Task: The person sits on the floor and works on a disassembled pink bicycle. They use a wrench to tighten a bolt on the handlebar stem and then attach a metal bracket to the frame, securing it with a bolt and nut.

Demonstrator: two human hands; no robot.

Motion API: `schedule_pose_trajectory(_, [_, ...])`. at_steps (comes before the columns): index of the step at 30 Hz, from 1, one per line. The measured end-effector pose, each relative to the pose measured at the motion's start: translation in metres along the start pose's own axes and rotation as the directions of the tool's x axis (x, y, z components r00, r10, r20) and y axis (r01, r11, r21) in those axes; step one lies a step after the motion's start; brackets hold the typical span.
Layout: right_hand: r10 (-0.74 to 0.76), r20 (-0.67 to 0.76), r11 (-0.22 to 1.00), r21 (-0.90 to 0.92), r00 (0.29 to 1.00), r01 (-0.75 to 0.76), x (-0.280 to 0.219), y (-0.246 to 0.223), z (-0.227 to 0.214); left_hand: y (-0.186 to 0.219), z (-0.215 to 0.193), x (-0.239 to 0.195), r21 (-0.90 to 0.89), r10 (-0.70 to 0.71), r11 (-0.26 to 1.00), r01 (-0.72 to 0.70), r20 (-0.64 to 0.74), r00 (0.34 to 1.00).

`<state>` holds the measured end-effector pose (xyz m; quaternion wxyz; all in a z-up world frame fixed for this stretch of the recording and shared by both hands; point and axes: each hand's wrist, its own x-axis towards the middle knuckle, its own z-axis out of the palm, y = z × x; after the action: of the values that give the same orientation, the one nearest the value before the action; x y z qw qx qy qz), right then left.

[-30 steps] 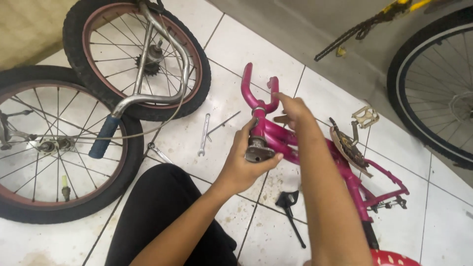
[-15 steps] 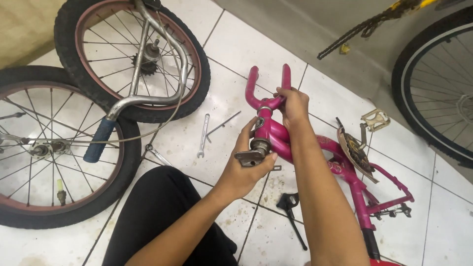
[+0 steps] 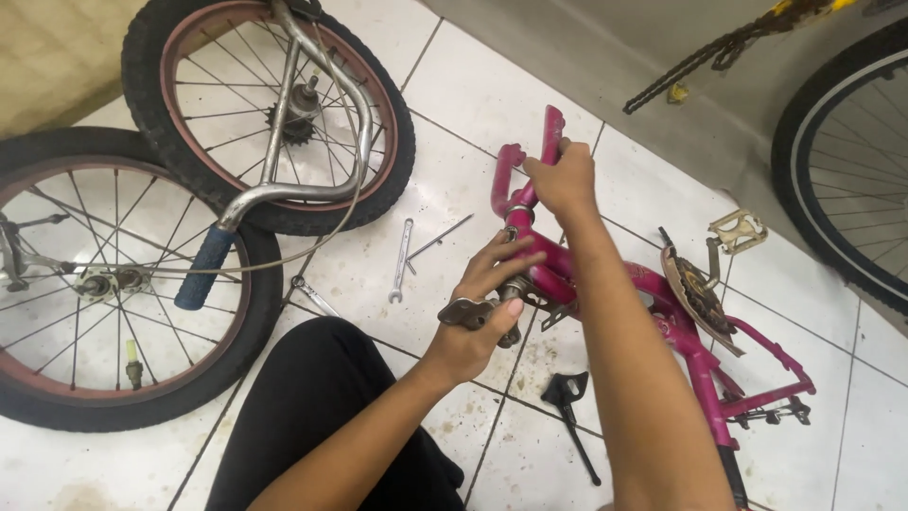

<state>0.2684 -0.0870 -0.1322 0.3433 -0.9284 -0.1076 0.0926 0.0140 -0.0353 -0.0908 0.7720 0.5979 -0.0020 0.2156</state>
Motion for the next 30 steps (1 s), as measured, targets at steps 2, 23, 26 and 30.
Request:
schedule_pose_trajectory(2, [0.009,0.113,1.000,-0.015,0.994,-0.007,-0.019,-0.021,-0.024,-0.004,0.001,0.000,-0.011,0.025,1.000,-0.025,0.004,1.000])
schedule_pose_trajectory(23, [-0.376,0.449,0.630,-0.518,0.811,0.579,-0.202,0.001,-0.109,-0.010,0.027,-0.008,-0.030,0.092,0.995,-0.096,-0.121,0.988])
schedule_pose_trajectory(26, [-0.405,0.406,0.627,-0.528,0.819,0.572,-0.201,0.008,-0.107,-0.013,0.024,-0.009,0.026,0.087,0.996,-0.085,-0.090,0.992])
schedule_pose_trajectory(30, [-0.376,0.369,0.760,-0.402,0.850,0.511,-0.210,0.007,-0.115,-0.006,0.023,-0.010,0.028,0.114,0.993,-0.114,-0.019,0.993])
